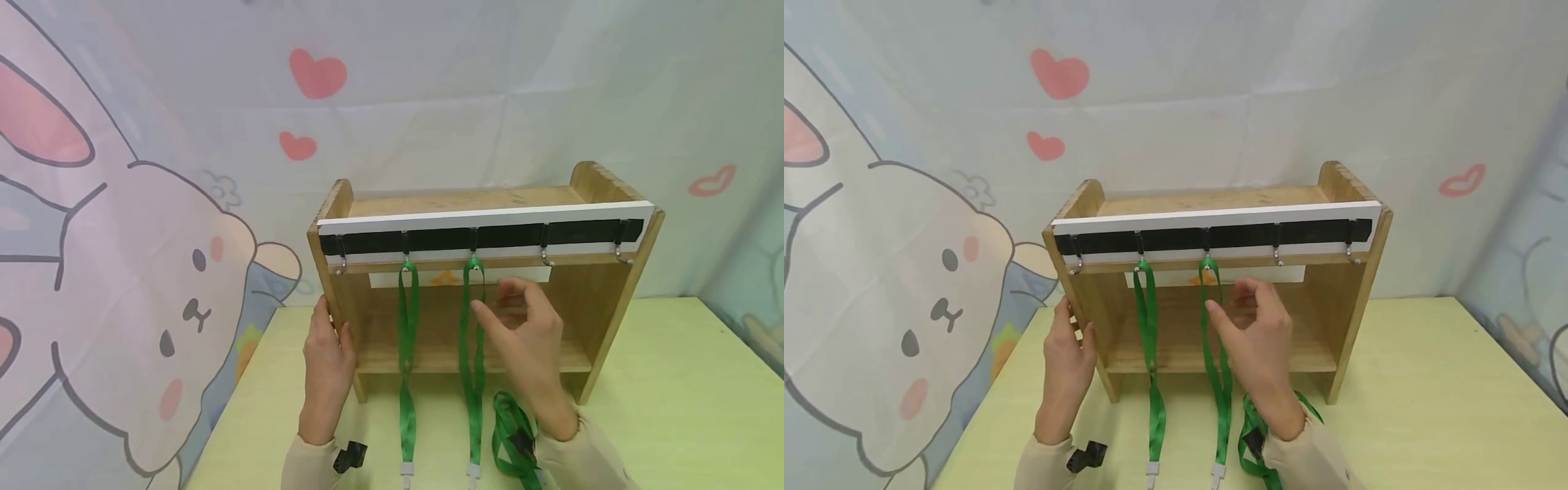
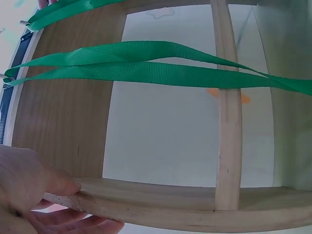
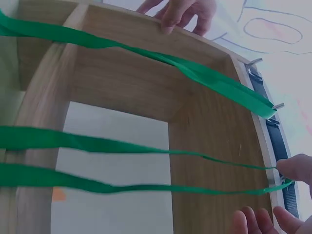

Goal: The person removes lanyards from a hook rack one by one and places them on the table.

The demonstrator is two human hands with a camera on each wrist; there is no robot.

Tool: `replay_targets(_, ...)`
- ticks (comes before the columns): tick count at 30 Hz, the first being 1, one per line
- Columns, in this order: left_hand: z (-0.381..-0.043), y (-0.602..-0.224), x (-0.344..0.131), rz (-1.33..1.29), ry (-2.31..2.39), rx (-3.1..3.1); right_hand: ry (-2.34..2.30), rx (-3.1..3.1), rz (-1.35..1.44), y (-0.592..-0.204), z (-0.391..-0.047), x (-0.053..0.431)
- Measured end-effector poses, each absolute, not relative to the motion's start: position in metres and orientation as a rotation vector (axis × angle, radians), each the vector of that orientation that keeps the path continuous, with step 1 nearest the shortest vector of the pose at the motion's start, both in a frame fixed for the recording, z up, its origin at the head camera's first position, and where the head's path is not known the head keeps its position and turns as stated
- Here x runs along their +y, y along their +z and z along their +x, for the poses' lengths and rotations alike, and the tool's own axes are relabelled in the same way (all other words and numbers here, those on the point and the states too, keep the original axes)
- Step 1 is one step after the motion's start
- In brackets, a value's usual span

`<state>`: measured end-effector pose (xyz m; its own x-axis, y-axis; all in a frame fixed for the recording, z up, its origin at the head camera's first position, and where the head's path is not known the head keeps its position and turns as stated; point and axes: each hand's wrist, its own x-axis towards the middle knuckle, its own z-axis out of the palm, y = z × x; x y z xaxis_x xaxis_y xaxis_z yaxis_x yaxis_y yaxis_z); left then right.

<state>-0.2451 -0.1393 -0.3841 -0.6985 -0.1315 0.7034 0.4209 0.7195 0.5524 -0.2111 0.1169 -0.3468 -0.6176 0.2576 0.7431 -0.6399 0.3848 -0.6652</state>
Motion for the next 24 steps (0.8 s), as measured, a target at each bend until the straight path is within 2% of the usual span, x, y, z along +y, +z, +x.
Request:
replay_targets(13,-0.245,-0.385,-0.14,-0.22,-0.941,-2.167,1.289,-1.782,0.322,-0.343,-0.227,0.095)
replay_targets(24,-0.246,-0.385,-0.14,-0.232,-0.935,-2.15,1.327,-1.777,0.318,-0.334,-0.221,0.095)
